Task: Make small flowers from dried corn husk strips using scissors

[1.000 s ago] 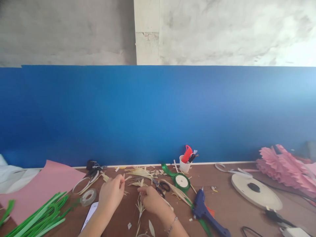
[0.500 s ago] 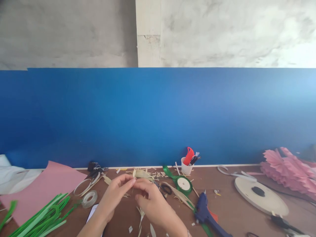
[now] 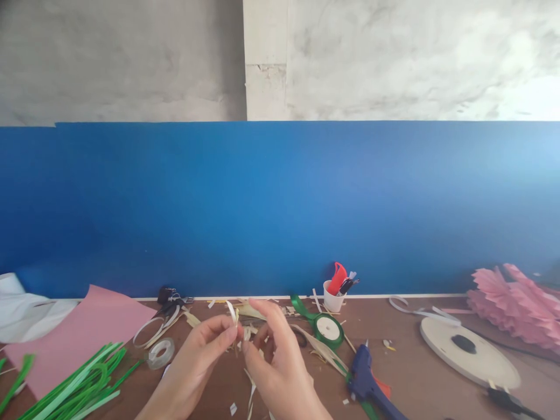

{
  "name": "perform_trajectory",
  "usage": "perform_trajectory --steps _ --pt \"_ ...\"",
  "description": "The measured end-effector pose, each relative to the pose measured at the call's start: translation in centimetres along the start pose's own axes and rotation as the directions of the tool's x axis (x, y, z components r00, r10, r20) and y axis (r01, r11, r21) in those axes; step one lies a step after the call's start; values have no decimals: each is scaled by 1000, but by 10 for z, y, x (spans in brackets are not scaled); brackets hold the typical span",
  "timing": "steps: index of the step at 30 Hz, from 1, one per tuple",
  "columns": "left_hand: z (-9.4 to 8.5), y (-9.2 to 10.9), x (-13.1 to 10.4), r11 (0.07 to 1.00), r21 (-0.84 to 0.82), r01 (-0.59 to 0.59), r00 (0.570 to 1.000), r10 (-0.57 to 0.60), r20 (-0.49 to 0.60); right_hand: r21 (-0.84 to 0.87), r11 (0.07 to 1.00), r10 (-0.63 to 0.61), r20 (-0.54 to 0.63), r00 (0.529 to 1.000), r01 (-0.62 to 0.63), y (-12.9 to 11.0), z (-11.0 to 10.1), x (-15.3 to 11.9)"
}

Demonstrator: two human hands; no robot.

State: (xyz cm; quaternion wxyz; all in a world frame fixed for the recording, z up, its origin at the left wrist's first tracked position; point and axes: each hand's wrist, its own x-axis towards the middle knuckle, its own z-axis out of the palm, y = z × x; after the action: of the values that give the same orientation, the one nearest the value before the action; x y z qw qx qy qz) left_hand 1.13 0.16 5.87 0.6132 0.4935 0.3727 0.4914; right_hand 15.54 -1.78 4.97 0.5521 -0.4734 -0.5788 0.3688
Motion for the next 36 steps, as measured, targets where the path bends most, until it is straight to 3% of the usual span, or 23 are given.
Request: perform_trajectory --steps 4,8,10,12,14,17,19,21,22,23,26,28,32,34,35,36 --pt "0 2 -2 999 48 -19 1000 19 7 -44 995 93 165 982 -87 -5 -4 0" --pt "-3 4 -3 997 81 -21 999 23 -25 6 982 184 218 958 -190 2 -37 15" --pt "-4 5 -4 999 46 -20 1000 21 -12 78 974 203 117 972 -212 12 -64 28" --pt "-3 4 -4 999 -31 -8 1000 9 11 -22 982 182 -99 978 -185 26 -91 41" --pt "-2 3 -3 992 -120 25 999 -21 35 -223 940 184 -308 934 -259 37 -111 51" --pt "2 2 -3 976 -203 72 996 -60 62 -334 890 154 -420 894 -310 39 -116 53" --pt "3 1 -4 977 -204 65 997 -55 57 -342 898 158 -336 928 -277 28 -100 44" --pt "4 2 -5 983 -177 38 999 -31 41 -154 967 203 3 979 -200 13 -73 29" --pt "4 3 -6 987 -159 23 999 -17 34 -46 973 229 178 957 -224 5 -57 20" --pt "4 4 -7 990 -141 14 999 -9 34 45 967 231 280 932 -253 -3 -41 13" --pt "4 7 -10 997 -76 23 998 -18 68 129 949 211 425 880 -289 -16 -9 -1" --pt "3 9 -11 999 -47 13 997 -10 70 46 963 216 455 864 -265 -16 -8 0" --pt "2 11 -10 993 -120 -14 1000 17 23 -183 954 287 322 902 -238 4 -51 21" --pt "1 11 -9 985 -173 5 1000 -2 18 -360 916 228 102 968 -178 19 -80 35" --pt "2 11 -9 981 -193 17 1000 -13 21 -502 840 187 -83 979 -204 26 -92 41" --pt "2 10 -8 978 -209 28 999 -23 25 -555 793 168 -198 966 -251 33 -102 46"
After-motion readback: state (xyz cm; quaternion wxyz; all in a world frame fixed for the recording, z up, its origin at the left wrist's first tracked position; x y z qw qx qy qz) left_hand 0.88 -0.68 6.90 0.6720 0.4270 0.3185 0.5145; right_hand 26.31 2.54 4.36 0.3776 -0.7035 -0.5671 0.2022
